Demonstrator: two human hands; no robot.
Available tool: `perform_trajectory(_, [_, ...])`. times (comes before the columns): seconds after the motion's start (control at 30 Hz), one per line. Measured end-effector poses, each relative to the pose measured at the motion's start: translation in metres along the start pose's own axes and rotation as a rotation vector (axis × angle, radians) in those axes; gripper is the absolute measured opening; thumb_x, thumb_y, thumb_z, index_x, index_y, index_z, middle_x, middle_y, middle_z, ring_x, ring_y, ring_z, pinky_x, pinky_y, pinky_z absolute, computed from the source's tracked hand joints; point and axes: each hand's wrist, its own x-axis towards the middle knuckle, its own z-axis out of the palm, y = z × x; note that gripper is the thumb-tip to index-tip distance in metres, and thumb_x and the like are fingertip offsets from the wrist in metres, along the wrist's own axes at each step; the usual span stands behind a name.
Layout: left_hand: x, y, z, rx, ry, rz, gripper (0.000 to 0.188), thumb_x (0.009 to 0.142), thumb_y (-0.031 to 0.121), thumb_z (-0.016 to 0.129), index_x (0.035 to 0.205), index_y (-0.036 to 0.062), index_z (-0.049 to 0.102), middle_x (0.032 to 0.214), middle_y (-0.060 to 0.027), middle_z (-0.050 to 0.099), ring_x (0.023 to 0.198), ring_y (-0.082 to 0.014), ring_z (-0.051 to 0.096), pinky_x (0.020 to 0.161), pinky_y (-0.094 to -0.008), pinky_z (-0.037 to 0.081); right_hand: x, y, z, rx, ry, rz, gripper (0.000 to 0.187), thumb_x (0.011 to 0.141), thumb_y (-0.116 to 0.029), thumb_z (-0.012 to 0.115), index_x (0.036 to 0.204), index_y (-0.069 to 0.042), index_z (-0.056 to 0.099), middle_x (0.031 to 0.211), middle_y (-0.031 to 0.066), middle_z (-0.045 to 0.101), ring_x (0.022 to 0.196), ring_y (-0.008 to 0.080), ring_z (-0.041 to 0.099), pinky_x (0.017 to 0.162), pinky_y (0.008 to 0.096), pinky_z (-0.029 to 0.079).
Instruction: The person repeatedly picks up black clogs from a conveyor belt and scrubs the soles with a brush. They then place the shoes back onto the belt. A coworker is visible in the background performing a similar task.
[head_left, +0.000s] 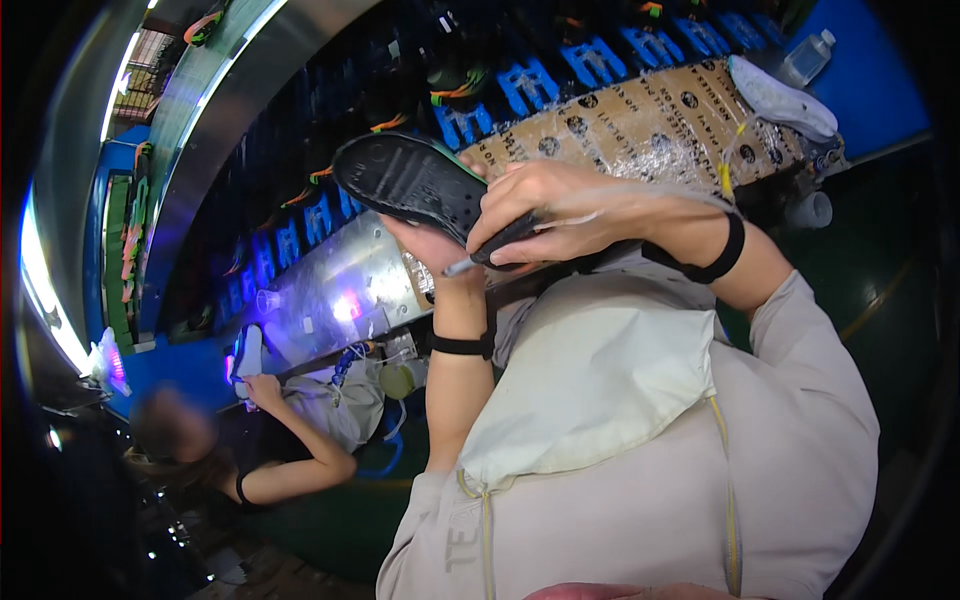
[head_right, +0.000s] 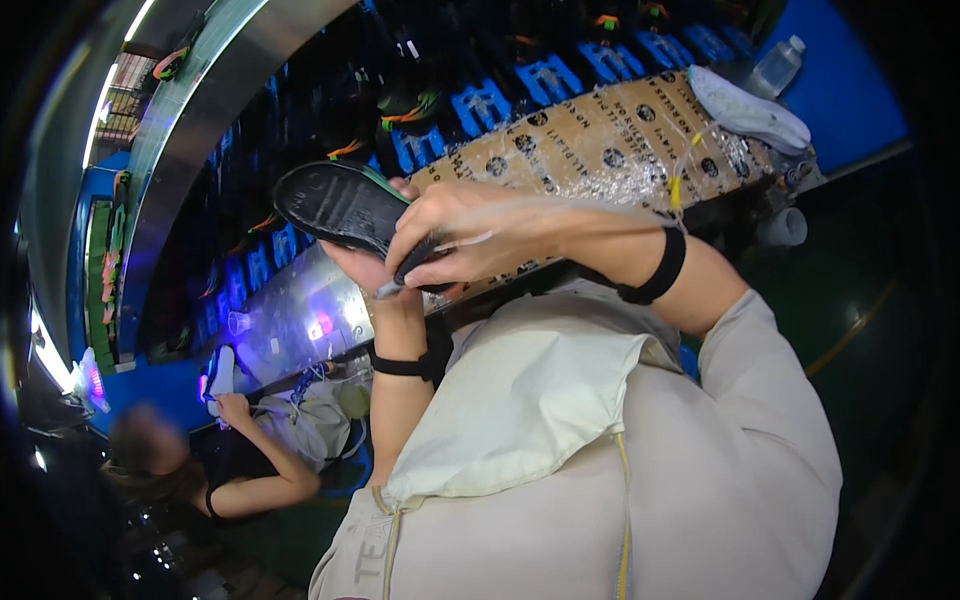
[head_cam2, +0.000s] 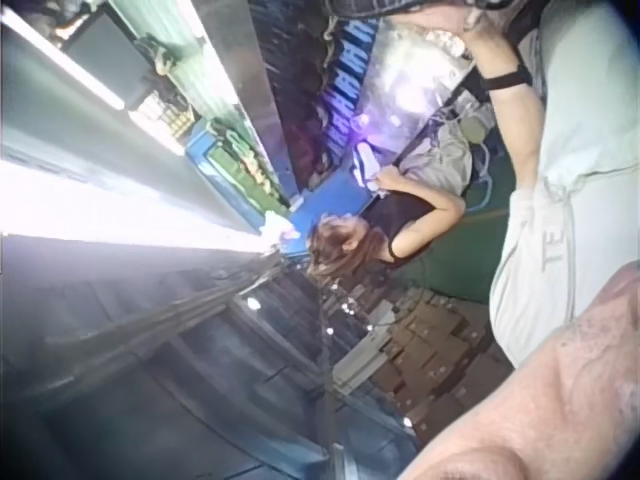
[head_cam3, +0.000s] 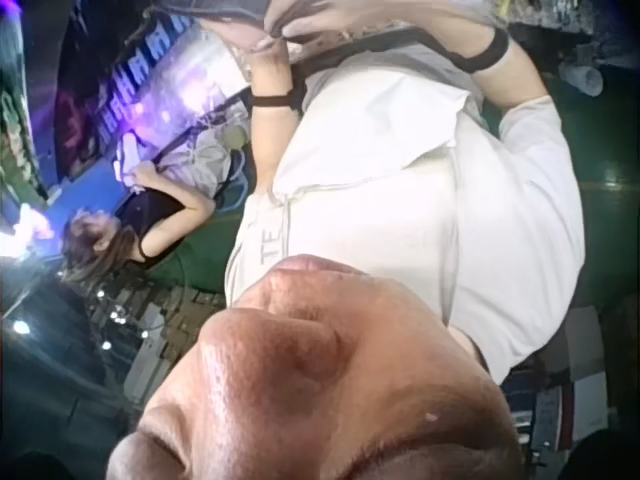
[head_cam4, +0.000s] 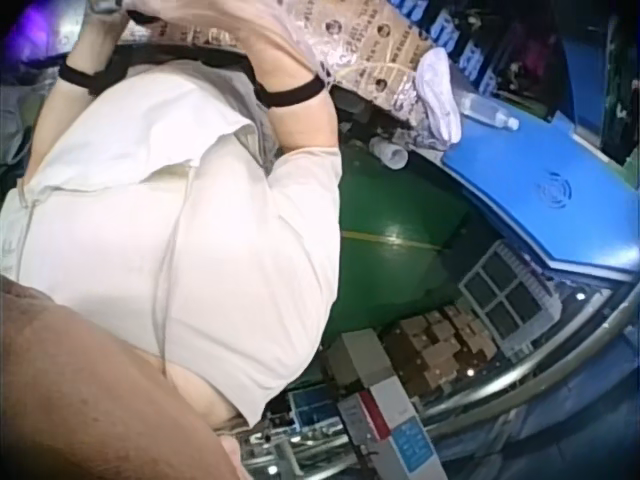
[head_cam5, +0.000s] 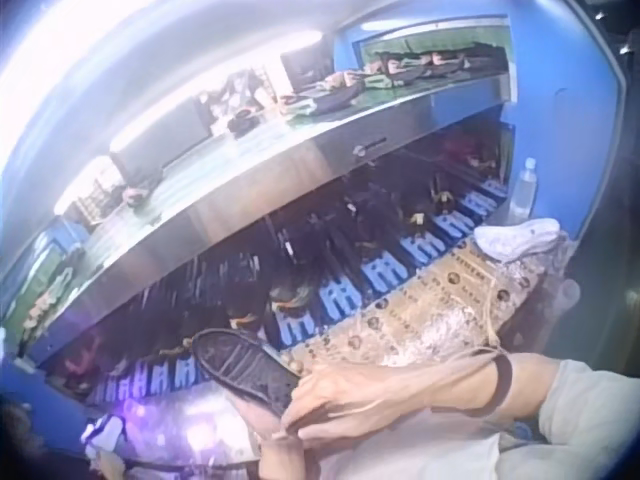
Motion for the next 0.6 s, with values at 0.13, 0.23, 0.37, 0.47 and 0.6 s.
perform_trajectory(0.13, [0.010, 0.013, 0.026, -0.042, 0.134, 0.076, 0.094, 0.097, 0.085, 0.032, 0.140, 0.0053, 0.058, 0.117, -0.0204, 0.066, 0.104, -0.0344, 0.064, 0.096, -0.0480, 0.055, 0.003, -0.008, 0.004, -0.178, 0.369, 0.095, 0.024, 0.092, -0.012, 0.077, 0.116, -0.006, 0.080, 0.106, 0.0170, 0.078, 0.098, 0.0364, 0.074, 0.091, 0.0424, 0.058])
perform_trajectory(0.23, [0.017, 0.026, 0.021, -0.062, 0.130, 0.101, 0.097, 0.096, 0.085, 0.036, 0.139, 0.0009, 0.057, 0.120, -0.0210, 0.065, 0.107, -0.0342, 0.063, 0.098, -0.0498, 0.054, 0.003, -0.023, -0.003, -0.253, 0.010, -0.090, 0.027, 0.091, -0.012, 0.079, 0.117, -0.008, 0.081, 0.105, 0.0161, 0.078, 0.097, 0.0364, 0.073, 0.091, 0.0434, 0.058])
perform_trajectory(0.37, [0.021, 0.045, 0.018, -0.124, -0.015, 0.118, 0.107, 0.092, 0.089, 0.040, 0.139, -0.0055, 0.055, 0.125, -0.0229, 0.064, 0.111, -0.0354, 0.063, 0.102, -0.0525, 0.052, 0.002, -0.032, -0.007, 0.282, 0.104, 0.158, 0.028, 0.090, -0.014, 0.081, 0.117, -0.008, 0.081, 0.105, 0.0147, 0.077, 0.095, 0.0366, 0.072, 0.086, 0.0441, 0.059])
perform_trajectory(0.47, [0.033, 0.059, 0.018, -0.050, -0.077, 0.112, 0.111, 0.091, 0.091, 0.042, 0.141, -0.0066, 0.054, 0.129, -0.0246, 0.064, 0.113, -0.0372, 0.063, 0.103, -0.0528, 0.052, 0.004, -0.026, -0.009, -0.146, 0.107, -0.069, 0.026, 0.091, -0.009, 0.080, 0.116, -0.005, 0.080, 0.103, 0.0145, 0.078, 0.096, 0.0316, 0.074, 0.086, 0.0391, 0.059])
perform_trajectory(0.6, [0.038, 0.065, 0.034, -0.063, -0.273, 0.030, 0.119, 0.085, 0.095, 0.047, 0.144, -0.0069, 0.054, 0.136, -0.0280, 0.063, 0.118, -0.0400, 0.063, 0.105, -0.0539, 0.052, 0.005, -0.041, -0.029, 0.029, -0.044, -0.045, 0.024, 0.092, -0.013, 0.082, 0.115, -0.006, 0.080, 0.101, 0.0127, 0.076, 0.091, 0.0291, 0.073, 0.081, 0.0380, 0.057])
